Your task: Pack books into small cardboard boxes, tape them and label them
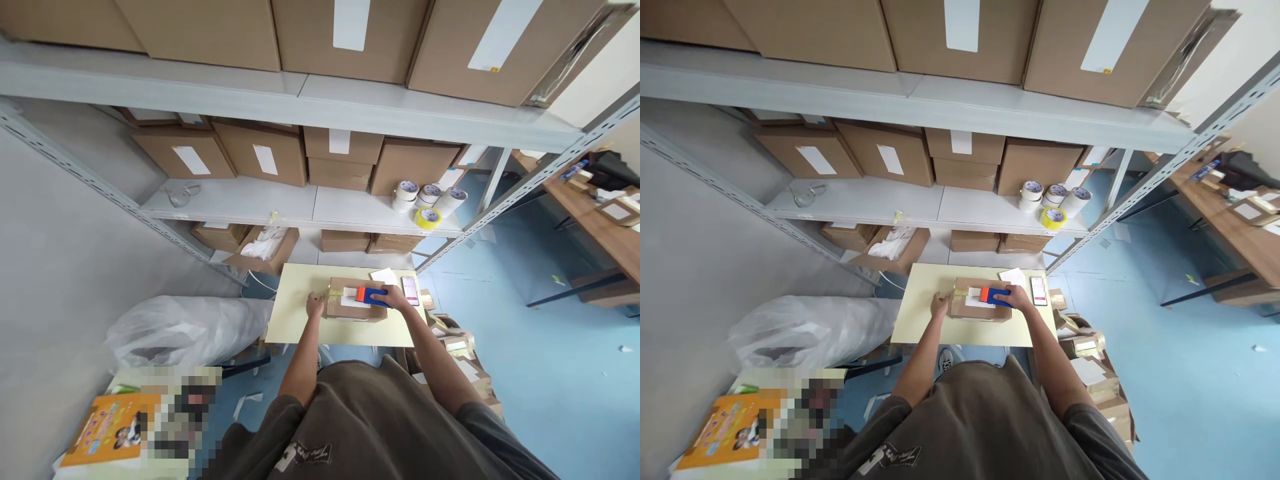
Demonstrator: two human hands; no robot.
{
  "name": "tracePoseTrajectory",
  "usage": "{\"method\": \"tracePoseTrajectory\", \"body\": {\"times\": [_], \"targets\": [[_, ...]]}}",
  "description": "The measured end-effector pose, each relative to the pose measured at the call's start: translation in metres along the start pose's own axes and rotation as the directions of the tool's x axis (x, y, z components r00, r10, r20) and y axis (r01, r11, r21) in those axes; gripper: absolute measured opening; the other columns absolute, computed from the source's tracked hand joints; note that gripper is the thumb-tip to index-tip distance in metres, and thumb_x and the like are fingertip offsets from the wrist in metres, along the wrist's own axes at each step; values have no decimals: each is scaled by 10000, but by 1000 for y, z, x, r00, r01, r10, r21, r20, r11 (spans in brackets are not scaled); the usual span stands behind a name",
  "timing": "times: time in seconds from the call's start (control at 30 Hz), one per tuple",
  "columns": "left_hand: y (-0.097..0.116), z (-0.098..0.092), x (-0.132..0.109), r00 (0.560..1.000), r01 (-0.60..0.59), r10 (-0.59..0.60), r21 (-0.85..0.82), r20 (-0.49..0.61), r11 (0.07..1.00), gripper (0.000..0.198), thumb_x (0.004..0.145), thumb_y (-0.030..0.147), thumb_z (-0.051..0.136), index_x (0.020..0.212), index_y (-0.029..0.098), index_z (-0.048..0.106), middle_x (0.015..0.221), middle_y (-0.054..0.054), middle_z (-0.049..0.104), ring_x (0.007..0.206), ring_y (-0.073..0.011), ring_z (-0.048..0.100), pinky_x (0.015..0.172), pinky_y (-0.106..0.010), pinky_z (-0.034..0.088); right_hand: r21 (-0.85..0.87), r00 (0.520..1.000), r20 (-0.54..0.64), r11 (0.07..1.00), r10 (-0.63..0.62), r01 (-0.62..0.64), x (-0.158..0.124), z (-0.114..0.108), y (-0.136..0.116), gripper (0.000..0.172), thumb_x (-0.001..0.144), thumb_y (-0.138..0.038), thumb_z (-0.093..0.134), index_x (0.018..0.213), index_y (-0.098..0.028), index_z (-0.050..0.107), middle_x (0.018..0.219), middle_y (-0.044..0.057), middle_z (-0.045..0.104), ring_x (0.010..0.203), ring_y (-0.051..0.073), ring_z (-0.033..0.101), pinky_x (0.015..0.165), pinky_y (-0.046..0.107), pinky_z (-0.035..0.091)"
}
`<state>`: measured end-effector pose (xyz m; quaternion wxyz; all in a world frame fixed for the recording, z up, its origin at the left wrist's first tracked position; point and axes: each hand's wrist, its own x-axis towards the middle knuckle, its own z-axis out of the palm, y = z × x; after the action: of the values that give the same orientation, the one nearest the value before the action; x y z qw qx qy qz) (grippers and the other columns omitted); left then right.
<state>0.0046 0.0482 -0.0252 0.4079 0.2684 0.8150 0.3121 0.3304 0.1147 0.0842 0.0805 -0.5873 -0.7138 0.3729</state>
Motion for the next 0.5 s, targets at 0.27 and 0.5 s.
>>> {"method": "tracePoseTrajectory", "body": {"times": [0.27, 0.5], "targets": [[24, 25, -25, 966, -217, 192, 141, 172, 966, 498, 1072, 529, 444, 1350, 177, 661, 1321, -163, 747, 1243, -300, 691, 1013, -354, 512, -47, 999, 2, 998, 49, -49, 8, 4, -7, 486, 760, -706, 767, 701, -233, 668, 731, 34, 690, 691, 206, 628, 613, 284, 395], [16, 26, -21, 968, -219, 191, 168, 165, 961, 547, 1070, 589, 423, 1398, 211, 645, 1328, -146, 746, 1277, -299, 674, 1041, -354, 499, -119, 998, 42, 992, 42, -37, 15, 3, -13, 472, 784, -698, 759, 753, -229, 714, 785, 50, 721, 701, 204, 625, 617, 285, 393]]}}
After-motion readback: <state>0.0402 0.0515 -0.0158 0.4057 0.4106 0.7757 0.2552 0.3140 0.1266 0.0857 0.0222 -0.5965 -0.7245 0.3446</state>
